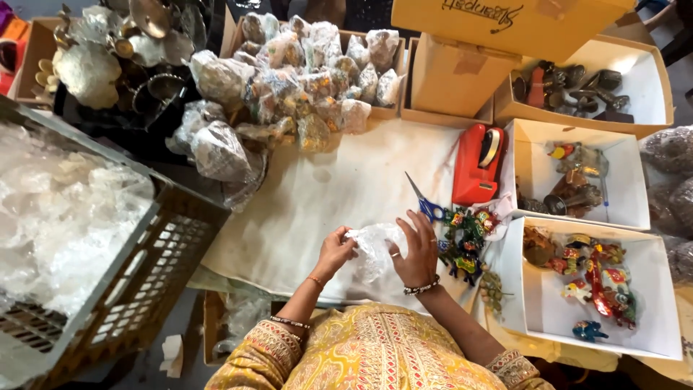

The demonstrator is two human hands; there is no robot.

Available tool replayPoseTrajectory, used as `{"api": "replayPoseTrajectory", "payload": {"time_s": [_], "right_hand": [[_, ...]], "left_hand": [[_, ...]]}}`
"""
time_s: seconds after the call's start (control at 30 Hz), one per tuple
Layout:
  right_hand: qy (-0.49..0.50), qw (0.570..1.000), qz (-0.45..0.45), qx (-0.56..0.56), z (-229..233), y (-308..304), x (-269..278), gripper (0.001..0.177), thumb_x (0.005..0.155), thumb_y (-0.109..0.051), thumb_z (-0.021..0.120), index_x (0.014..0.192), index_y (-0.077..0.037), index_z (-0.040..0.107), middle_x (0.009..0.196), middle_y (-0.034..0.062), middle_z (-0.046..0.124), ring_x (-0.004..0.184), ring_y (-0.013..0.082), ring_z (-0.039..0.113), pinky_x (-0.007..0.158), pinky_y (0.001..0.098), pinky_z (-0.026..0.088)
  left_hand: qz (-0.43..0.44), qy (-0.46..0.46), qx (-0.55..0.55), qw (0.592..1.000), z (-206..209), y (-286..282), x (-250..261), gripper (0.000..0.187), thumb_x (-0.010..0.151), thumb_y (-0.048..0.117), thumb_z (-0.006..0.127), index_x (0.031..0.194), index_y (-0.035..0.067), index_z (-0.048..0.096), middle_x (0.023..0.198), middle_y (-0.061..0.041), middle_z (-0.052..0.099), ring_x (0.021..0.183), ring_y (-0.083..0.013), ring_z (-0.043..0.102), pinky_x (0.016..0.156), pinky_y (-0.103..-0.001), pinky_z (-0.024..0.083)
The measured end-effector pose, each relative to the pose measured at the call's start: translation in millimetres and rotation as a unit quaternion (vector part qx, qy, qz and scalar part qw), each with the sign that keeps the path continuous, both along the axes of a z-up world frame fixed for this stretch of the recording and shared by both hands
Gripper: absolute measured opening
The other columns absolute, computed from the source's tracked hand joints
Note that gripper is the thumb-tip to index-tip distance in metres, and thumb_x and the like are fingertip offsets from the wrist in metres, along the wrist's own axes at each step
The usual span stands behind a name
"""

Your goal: Packaging small decorative figurines and ornaments into bubble wrap and plastic bags at a sorting station.

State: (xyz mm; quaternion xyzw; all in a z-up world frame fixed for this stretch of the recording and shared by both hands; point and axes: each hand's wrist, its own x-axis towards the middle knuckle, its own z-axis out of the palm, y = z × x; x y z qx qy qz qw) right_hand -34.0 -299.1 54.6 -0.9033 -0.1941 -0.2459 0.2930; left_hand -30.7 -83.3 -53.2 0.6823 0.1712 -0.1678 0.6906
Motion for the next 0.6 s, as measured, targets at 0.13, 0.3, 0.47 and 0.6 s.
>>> {"api": "replayPoseTrajectory", "payload": {"time_s": [0.13, 0.3, 0.47, 0.6], "right_hand": [[-0.024, 1.0, 0.001, 0.006, 0.9, 11.6, 9.9, 0.051, 0.087, -0.023, 0.078, 0.131, -0.01, 0.058, 0.142, 0.0162, 0.057, 0.138, 0.0371, 0.048, 0.115, 0.05, 0.039], [0.073, 0.992, -0.106, -0.019, 9.0, 28.5, 32.7, 0.054, 0.08, -0.017, 0.075, 0.13, -0.005, 0.061, 0.142, 0.0198, 0.056, 0.136, 0.0389, 0.048, 0.11, 0.0515, 0.039], [0.027, 0.998, 0.027, -0.054, -61.2, 51.8, 30.1, 0.028, 0.095, -0.014, 0.07, 0.123, -0.014, 0.067, 0.137, 0.0092, 0.061, 0.138, 0.0284, 0.055, 0.112, 0.0431, 0.05], [0.238, 0.964, 0.067, -0.098, -87.2, 77.4, 33.0, 0.027, 0.099, -0.026, 0.069, 0.126, -0.02, 0.066, 0.136, 0.0064, 0.063, 0.129, 0.0261, 0.06, 0.104, 0.0422, 0.054]], "left_hand": [[0.039, -0.002, 0.006, 0.999, -32.2, 7.9, 20.0, 0.013, 0.09, 0.007, 0.064, 0.102, 0.001, 0.065, 0.078, -0.004, 0.071, 0.06, -0.0126, 0.067, 0.054, -0.028, 0.054], [0.075, 0.011, 0.033, 0.997, -47.6, 19.8, 33.9, 0.017, 0.092, 0.012, 0.065, 0.108, 0.006, 0.066, 0.075, -0.006, 0.069, 0.059, -0.0118, 0.065, 0.053, -0.03, 0.054], [0.072, 0.005, 0.004, 0.997, -56.2, 27.9, 49.4, 0.021, 0.094, 0.015, 0.067, 0.109, 0.002, 0.063, 0.079, -0.006, 0.071, 0.062, -0.0127, 0.067, 0.056, -0.029, 0.057], [0.039, -0.014, 0.004, 0.999, -59.4, 33.8, 56.3, 0.023, 0.095, 0.016, 0.065, 0.112, 0.001, 0.062, 0.083, -0.005, 0.073, 0.069, -0.013, 0.07, 0.06, -0.028, 0.056]]}}
